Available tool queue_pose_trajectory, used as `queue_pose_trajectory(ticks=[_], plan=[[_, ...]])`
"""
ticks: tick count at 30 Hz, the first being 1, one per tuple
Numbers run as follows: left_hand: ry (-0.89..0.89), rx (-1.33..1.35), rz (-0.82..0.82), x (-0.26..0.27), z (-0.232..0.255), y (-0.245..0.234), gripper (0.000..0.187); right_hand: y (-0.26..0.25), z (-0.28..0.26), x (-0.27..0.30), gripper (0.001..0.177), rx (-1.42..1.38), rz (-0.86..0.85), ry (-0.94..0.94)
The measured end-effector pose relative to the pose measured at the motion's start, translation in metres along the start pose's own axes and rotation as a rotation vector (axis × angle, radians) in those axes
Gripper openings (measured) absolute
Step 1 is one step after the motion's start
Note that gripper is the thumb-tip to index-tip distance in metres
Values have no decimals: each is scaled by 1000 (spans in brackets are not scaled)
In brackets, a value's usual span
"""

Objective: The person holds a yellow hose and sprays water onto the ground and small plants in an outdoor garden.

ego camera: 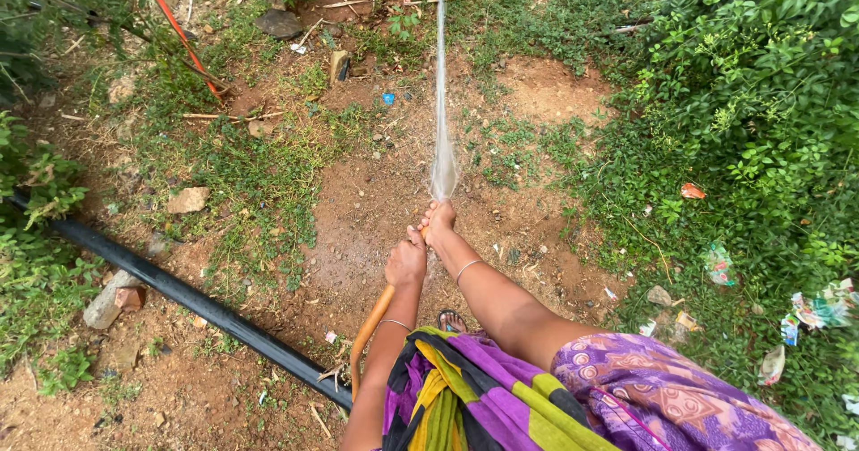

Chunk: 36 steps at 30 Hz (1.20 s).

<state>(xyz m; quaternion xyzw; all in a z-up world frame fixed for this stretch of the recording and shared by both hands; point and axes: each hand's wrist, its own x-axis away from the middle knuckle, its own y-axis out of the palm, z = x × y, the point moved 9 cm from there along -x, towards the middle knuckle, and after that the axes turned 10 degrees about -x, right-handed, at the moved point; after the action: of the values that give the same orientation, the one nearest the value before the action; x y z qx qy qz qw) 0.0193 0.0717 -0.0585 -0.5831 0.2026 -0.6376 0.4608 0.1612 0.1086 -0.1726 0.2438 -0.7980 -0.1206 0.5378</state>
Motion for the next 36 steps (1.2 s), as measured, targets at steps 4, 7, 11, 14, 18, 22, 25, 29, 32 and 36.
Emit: queue_pose_trajectory(ticks=[4, 7, 11, 14, 18, 22, 25, 29, 32, 36], plan=[[9, -2, 21, 1, 0, -1, 83, 0, -1, 1, 40, -4, -3, -12], [12, -4, 22, 0, 0, 0, 83, 1, -1, 1, 37, -4, -18, -5], [7, -11, 18, -1, 0, 2, 83, 0, 0, 2, 40, -19, -13, 24], [19, 0, 6, -2, 0, 5, 83, -3, 1, 2, 45, -17, -6, 26], [10, -8, 30, -3, 0, 7, 82, -4, 0, 2, 44, -6, 24, 16], [-2, 13, 28, -3, 0, 6, 81, -3, 3, 2, 55, 5, -10, 43], [-14, 9, 16, -2, -1, 5, 82, -2, 4, 1, 52, 4, -7, 57], [-61, 5, -19, 0, -4, 4, 82, -2, 11, 1, 51, -6, -7, 111], [-91, 13, -84, 0, -8, 9, 87, 1, 16, 1, 49, -10, -17, 115], [-102, 15, -30, -7, -13, 10, 87, -1, 24, 8, 45, -58, 74, 67]])
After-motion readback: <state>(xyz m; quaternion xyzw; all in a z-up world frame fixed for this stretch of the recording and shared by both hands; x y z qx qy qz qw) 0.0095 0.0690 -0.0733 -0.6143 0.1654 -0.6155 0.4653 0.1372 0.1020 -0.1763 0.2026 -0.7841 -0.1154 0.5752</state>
